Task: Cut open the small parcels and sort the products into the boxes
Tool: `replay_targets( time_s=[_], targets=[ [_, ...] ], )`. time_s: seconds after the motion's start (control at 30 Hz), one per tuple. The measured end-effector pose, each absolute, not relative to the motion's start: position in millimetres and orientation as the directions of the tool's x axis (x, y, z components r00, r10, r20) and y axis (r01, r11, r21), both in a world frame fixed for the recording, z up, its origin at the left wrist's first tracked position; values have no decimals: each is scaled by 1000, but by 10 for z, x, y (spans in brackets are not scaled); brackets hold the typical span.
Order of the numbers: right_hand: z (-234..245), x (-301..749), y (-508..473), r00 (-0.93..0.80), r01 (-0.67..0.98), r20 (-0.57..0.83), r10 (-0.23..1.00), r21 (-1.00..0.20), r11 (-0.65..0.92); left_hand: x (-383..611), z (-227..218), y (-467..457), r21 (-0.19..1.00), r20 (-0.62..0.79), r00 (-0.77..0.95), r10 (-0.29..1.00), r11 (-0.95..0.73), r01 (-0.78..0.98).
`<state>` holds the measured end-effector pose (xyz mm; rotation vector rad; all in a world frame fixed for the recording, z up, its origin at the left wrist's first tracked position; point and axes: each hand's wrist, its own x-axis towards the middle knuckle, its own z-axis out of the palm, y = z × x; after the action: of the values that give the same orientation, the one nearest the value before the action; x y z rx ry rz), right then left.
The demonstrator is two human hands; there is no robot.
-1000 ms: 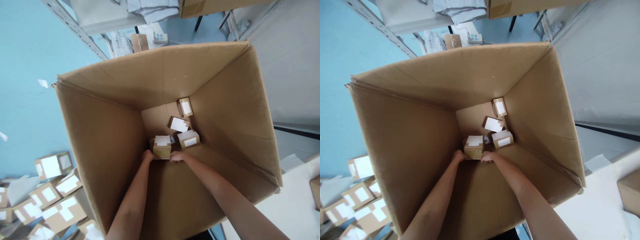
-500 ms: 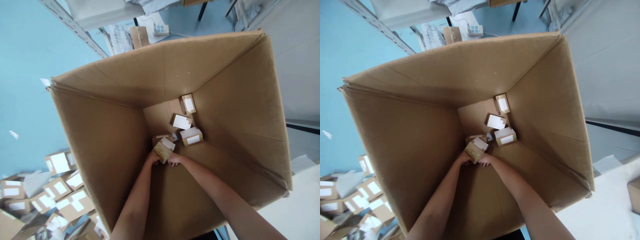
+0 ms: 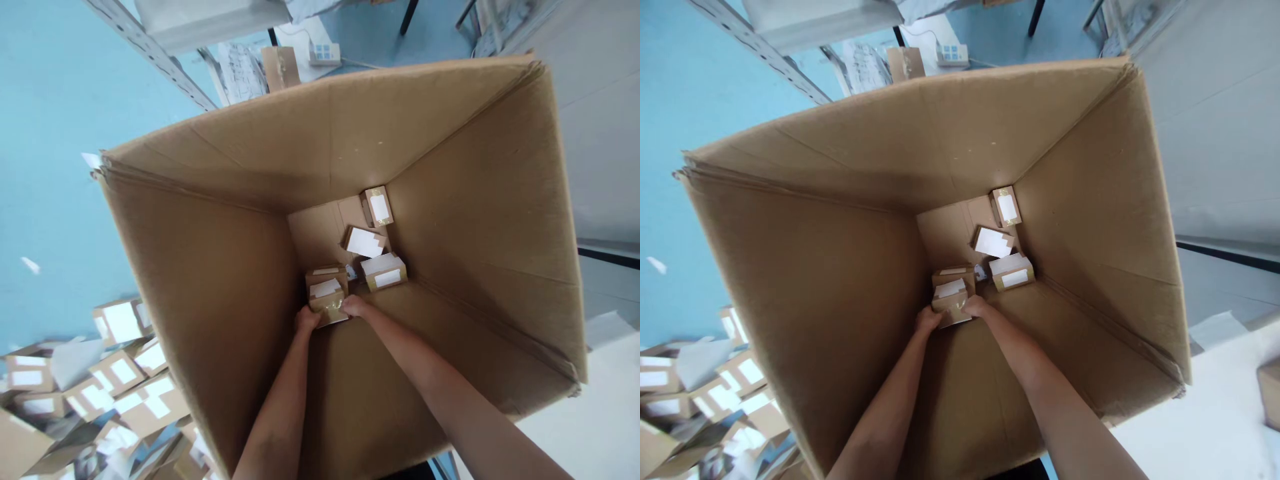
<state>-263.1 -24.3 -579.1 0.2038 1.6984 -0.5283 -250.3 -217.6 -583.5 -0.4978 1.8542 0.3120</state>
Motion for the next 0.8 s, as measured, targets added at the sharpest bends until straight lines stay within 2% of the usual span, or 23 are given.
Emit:
replay_targets(
  time_s=[0.07,0.13,0.2,0.27,0.37,0.5,0.63,0.8],
  targets=[
    [-5775,-2690,-324,-170,394,-967,-189,-242,887,-2492,-5808,-2234,-79,-943,-243,-227,863,-500],
    [-5736,-2782,-332,-200,333,-958,-204,-262,906,-2588,-5781,-2256,-61,-922,-300,-247,855,-516],
    [-5675,-2927,-245,-350,243,-915,-199,-294,924,-2786,-5751,-2226,75,-848,-489,-205,867,-493],
    [-5614,-3138,-66,-571,166,-804,-169,-315,934,-3067,-5720,-2138,262,-713,-694,-95,883,-390],
    [-5584,-3557,331,-794,154,-603,-78,-324,933,-3583,-5692,-1890,429,-569,-819,78,877,-215],
    [-5753,-4154,949,-869,244,-490,70,-301,922,-4285,-5800,-1394,514,-476,-846,239,856,-47],
    [-6159,-4575,1498,-873,351,-448,191,-306,885,-4822,-6166,-865,572,-445,-817,367,819,57],
    [-6886,-4791,1985,-830,475,-486,273,-361,802,-5122,-6820,-341,596,-533,-728,432,802,40]
  ],
)
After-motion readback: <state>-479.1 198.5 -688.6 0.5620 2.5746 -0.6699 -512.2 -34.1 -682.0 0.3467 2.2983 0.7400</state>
